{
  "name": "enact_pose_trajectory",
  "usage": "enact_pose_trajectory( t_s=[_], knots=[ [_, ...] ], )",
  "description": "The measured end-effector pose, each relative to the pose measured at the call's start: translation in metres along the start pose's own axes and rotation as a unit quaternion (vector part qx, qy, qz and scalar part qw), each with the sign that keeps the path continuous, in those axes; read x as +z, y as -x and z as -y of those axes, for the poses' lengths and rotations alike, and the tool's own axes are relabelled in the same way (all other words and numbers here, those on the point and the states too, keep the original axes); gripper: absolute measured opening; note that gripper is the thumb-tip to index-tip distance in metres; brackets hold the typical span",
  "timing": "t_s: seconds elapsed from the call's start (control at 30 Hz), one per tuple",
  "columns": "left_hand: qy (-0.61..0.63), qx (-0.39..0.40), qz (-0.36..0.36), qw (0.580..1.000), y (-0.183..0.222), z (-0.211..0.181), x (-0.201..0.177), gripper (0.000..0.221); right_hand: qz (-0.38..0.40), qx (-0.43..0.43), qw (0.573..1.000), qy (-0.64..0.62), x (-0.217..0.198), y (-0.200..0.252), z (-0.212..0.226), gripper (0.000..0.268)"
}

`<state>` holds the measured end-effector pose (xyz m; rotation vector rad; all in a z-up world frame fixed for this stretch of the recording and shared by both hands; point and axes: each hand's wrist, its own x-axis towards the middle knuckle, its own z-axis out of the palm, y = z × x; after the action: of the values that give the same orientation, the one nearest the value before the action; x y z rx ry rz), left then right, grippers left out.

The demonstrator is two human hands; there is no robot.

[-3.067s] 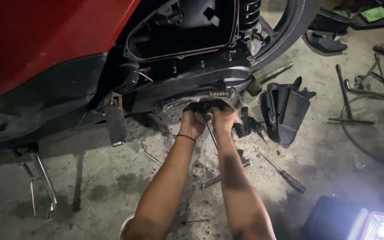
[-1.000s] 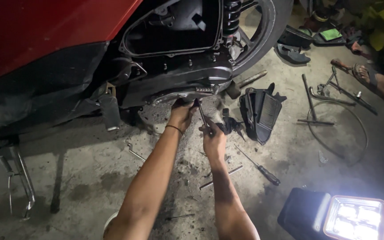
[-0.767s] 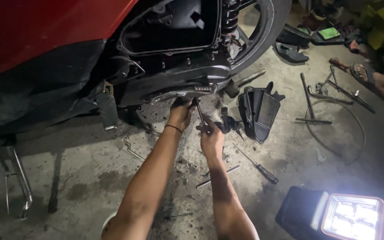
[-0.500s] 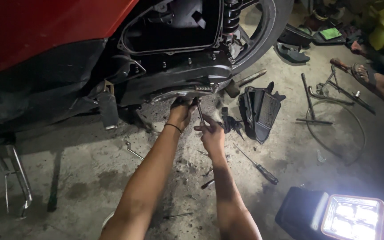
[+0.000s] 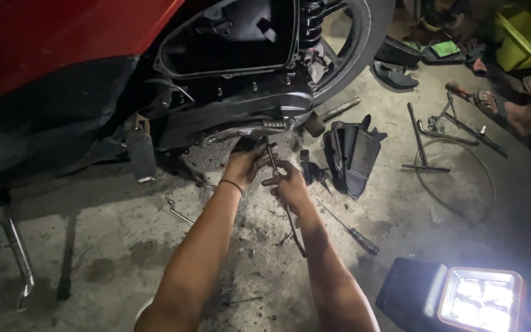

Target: Repairing the engine or transmission area of a motorcycle using various hand tools

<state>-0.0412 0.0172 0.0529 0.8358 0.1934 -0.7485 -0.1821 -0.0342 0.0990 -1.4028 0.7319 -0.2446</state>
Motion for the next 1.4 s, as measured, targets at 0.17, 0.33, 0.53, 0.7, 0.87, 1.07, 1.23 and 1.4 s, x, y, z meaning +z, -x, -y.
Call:
enact_pose_trajectory(
  t_s=[0.17,0.33,0.53,0.7,0.87,1.07,1.23,1.4],
  knots=[
    [0.005,0.064,0.04,0.997,0.043,-0.026,0.024,0.04,0.003,0.024,0.992,0.122,-0.009,-0.03,-0.017,0.031],
    [-0.023,0.047,0.027,0.998,0.002,-0.004,0.007,0.046,-0.146,-0.009,0.949,0.279,-0.002,-0.003,-0.018,0.045],
    [-0.011,0.031,-0.033,0.999,0.029,-0.016,0.027,0.063,-0.269,-0.049,0.889,0.367,0.011,0.021,-0.016,0.022],
    [-0.017,0.062,-0.046,0.997,-0.012,0.007,0.005,0.069,-0.239,-0.031,0.884,0.401,0.016,0.03,0.005,0.018],
    [-0.057,0.065,-0.029,0.996,0.026,-0.017,0.02,0.081,-0.191,-0.01,0.884,0.427,0.008,0.009,-0.017,0.023],
    [-0.074,0.065,0.012,0.995,0.022,-0.013,0.004,0.074,-0.116,0.019,0.915,0.386,0.001,-0.015,-0.028,0.023],
    [-0.038,0.066,0.013,0.997,0.037,-0.019,0.017,0.065,-0.094,0.034,0.877,0.47,-0.019,-0.055,-0.041,0.024],
    [0.0,0.091,-0.018,0.996,0.015,-0.003,0.021,0.049,-0.14,0.057,0.895,0.419,-0.008,-0.007,0.015,0.031]
  ],
)
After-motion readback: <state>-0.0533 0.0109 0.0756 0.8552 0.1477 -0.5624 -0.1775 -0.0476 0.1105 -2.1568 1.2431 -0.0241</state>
